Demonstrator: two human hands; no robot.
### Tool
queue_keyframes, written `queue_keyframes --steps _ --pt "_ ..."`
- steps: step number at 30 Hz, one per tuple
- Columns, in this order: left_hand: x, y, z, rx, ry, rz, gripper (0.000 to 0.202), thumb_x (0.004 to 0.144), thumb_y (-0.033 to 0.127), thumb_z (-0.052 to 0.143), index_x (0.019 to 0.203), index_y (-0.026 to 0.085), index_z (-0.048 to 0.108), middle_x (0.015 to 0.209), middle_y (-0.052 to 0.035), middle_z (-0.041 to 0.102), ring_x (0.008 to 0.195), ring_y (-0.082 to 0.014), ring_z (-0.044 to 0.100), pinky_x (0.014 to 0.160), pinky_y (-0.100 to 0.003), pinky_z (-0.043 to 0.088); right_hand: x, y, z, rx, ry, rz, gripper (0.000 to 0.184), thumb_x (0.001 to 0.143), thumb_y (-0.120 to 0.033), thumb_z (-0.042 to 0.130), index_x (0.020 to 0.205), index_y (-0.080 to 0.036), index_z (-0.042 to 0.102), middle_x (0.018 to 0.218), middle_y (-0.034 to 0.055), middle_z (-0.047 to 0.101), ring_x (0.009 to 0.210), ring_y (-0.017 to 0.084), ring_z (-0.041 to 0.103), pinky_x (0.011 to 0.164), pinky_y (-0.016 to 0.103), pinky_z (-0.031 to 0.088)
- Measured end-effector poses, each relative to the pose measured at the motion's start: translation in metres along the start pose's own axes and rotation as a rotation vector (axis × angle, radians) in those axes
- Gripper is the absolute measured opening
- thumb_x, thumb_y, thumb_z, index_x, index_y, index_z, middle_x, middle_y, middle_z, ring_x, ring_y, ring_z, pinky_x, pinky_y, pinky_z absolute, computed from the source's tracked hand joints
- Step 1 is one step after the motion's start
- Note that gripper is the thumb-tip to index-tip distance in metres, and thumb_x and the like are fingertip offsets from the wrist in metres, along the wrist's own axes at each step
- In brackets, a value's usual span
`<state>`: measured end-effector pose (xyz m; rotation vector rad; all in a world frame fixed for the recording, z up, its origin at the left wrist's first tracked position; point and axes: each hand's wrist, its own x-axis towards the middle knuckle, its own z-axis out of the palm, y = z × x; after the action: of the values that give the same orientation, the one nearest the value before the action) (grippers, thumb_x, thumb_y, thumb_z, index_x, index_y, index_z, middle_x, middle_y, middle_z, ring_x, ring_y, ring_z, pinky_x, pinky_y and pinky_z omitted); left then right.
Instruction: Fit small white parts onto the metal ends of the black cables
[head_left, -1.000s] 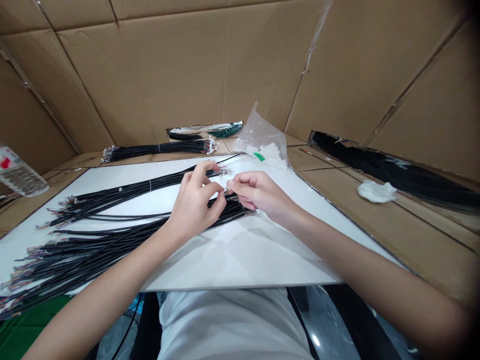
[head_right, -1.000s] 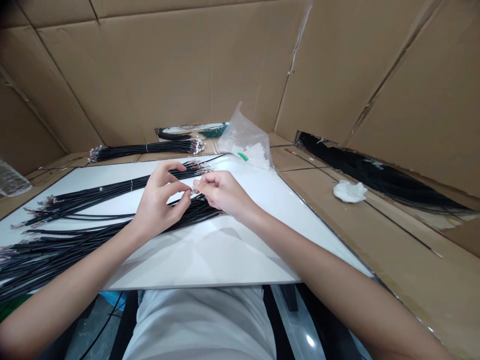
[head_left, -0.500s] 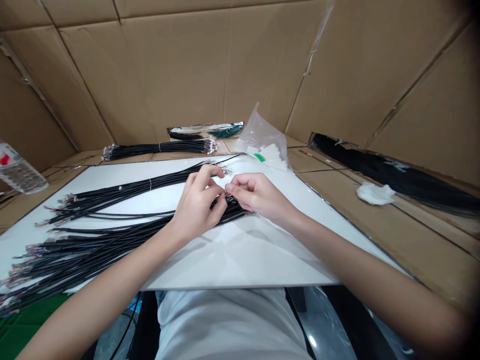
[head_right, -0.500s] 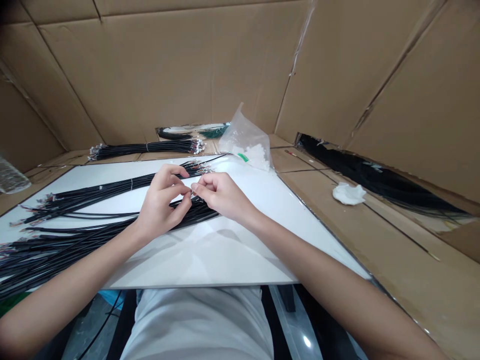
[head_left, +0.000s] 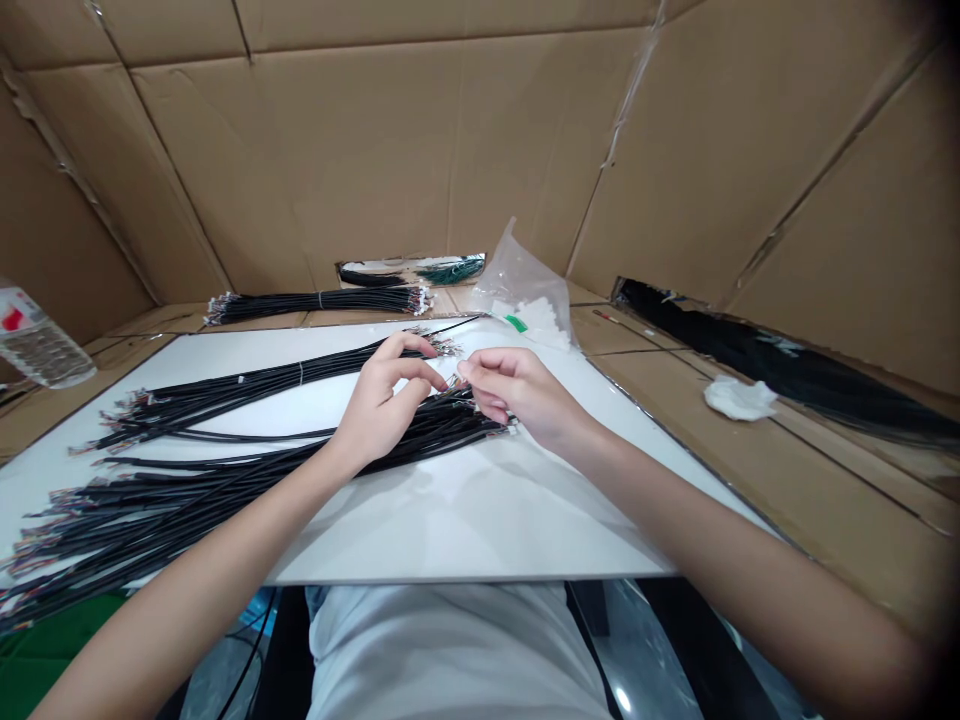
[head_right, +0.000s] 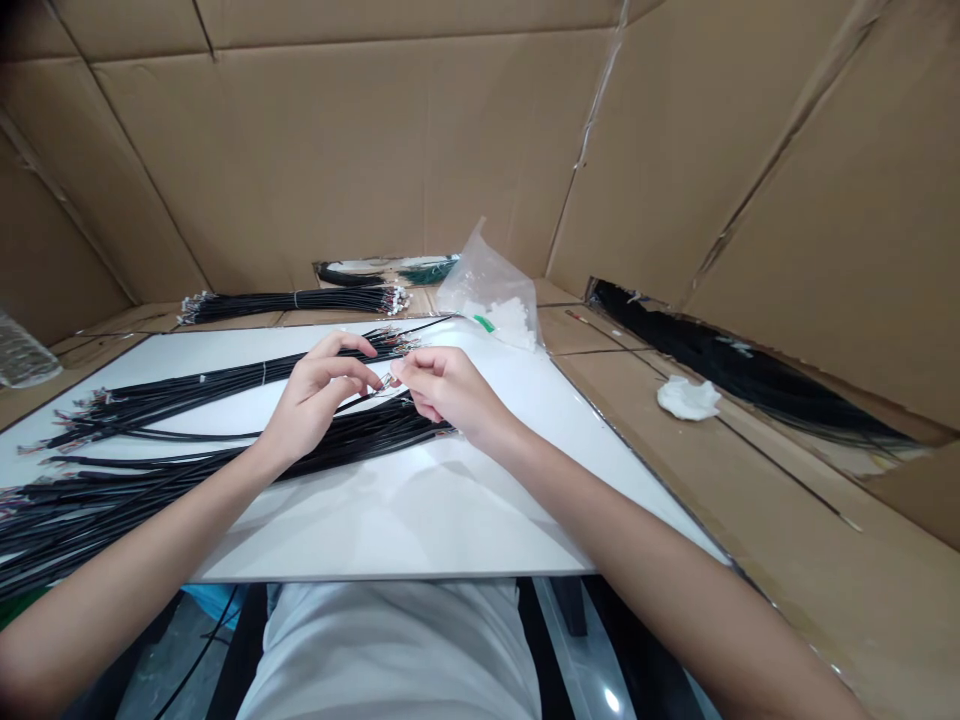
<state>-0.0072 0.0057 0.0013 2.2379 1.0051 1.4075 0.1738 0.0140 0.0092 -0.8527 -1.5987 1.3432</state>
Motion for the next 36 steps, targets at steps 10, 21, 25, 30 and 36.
queue_keyframes --steps 10,21,25,30,36 --pt "-0.004 0.0059 0.0022 0.182 0.094 0.267 0.013 0.068 0.009 0.062 0.079 0.016 0.061 0.099 -0.007 0.055 0.075 -0.0134 0.056 0.068 -0.028 0.05 0.0018 -0.0018 0.0001 0.075 0.056 0.016 0.035 0.08 -0.032 0.067 0.058 -0.018 0.045 0.046 -0.0086 0.033 0.038 0.005 0.031 0.039 0.02 0.021" --pt "-0.0043 0.0027 0.004 0.13 0.034 0.332 0.008 0.08 0.008 0.063 0.076 0.015 0.061 0.102 -0.0069 0.052 0.078 -0.0106 0.059 0.075 -0.027 0.049 0.0013 -0.0005 -0.0001 0.05 0.057 0.014 0.034 0.082 -0.031 0.066 0.058 -0.017 0.046 0.046 -0.0078 0.033 0.039 0.005 0.032 0.039 0.021 0.022" --pt "-0.0042 0.0052 0.0043 0.106 0.042 0.291 0.009 0.078 0.007 0.064 0.074 0.015 0.062 0.102 -0.0064 0.053 0.08 -0.0116 0.06 0.077 -0.028 0.05 0.0013 -0.0006 -0.0001 0.06 0.051 0.019 0.034 0.08 -0.033 0.068 0.058 -0.017 0.047 0.047 -0.0078 0.033 0.039 0.005 0.032 0.039 0.02 0.023" --pt "-0.0035 0.0053 0.0046 0.042 -0.046 0.17 0.005 0.079 0.012 0.065 0.075 0.014 0.067 0.106 -0.0078 0.053 0.079 -0.0115 0.058 0.082 -0.031 0.05 0.0032 0.0031 -0.0018 0.038 0.033 0.022 0.031 0.078 -0.037 0.069 0.063 -0.015 0.055 0.045 -0.0082 0.035 0.039 0.004 0.031 0.038 0.02 0.022" --pt "-0.0045 0.005 0.0061 0.083 -0.153 0.193 0.008 0.078 0.012 0.065 0.077 0.017 0.072 0.113 -0.009 0.055 0.094 -0.0172 0.054 0.085 -0.033 0.048 0.0014 0.0007 -0.0011 0.062 0.025 0.032 0.03 0.074 -0.039 0.073 0.066 -0.014 0.058 0.045 -0.0079 0.037 0.039 0.004 0.031 0.038 0.02 0.022"
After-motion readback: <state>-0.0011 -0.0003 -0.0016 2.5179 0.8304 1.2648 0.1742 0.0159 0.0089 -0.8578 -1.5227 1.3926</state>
